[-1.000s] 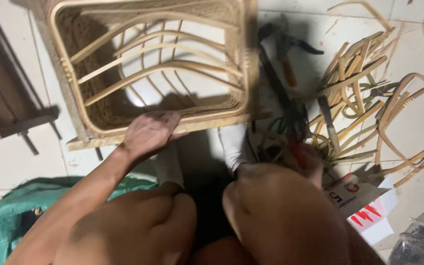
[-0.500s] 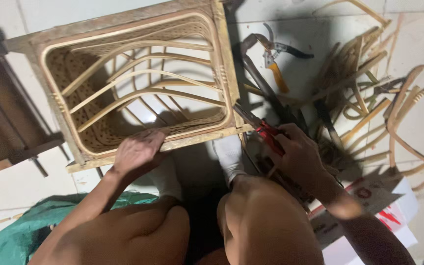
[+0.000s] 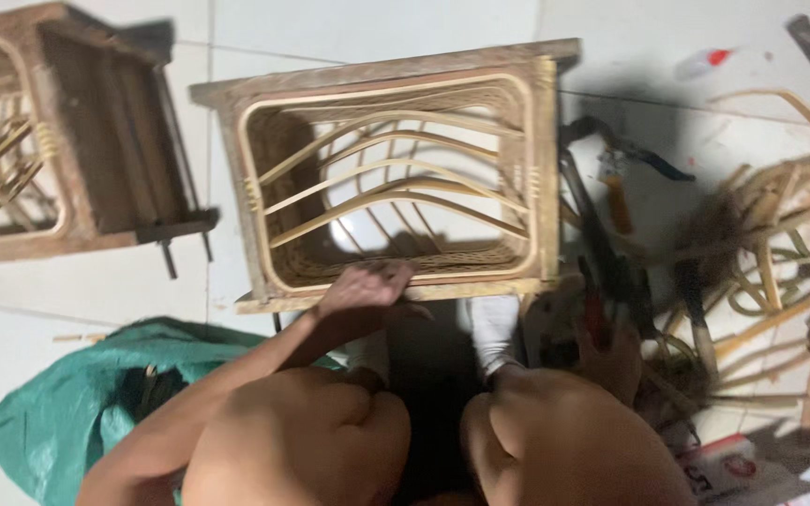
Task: The person assembles a rectangular woven basket by inserting curved bamboo strips into a wooden frame. They use pliers to adjust the strips and apply glue to secure the joints. The person repeatedly hammers the frame to tighten the assembly.
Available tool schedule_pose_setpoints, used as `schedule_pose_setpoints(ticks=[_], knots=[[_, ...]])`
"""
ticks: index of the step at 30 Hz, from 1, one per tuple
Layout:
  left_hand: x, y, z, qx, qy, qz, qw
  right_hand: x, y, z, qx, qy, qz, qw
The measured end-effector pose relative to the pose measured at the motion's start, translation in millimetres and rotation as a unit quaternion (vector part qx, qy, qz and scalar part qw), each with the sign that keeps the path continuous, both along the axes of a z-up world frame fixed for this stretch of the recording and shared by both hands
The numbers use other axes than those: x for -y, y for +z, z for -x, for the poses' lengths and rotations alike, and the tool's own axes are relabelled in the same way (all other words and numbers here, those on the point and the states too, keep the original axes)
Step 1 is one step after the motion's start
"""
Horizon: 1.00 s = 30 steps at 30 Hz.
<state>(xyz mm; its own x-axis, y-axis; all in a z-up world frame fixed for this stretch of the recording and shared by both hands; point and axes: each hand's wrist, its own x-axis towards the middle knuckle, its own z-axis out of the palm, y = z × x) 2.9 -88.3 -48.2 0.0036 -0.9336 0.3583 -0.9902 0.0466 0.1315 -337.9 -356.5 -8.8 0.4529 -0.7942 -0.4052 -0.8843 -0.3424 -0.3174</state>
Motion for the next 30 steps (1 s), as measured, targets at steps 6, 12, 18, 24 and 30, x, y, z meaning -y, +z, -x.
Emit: schedule_pose_setpoints(ticks=[6,12,18,24,30], knots=[[60,104,-40,-0.113,0.014,-0.204,0.972,0,-15,-19,0.009,0.06,0.004,0.998],[148,86,-145,-0.024,0.131,0.041,0.99,-4,-8,-19,0.011,0.049,0.041,0.998],[188,43,-172,-0.04,0.2,-0.261,0.944,-7,9,3,0.118,0.084,0.146,0.979],[177,29,-174,0.044,0.211,-0.192,0.957,25,7,-4,0.239,-0.03,0.128,0.962],[183,60,-169,-0.014,0.189,-0.213,0.959,198,-53,-36,0.155,0.059,0.193,0.967]])
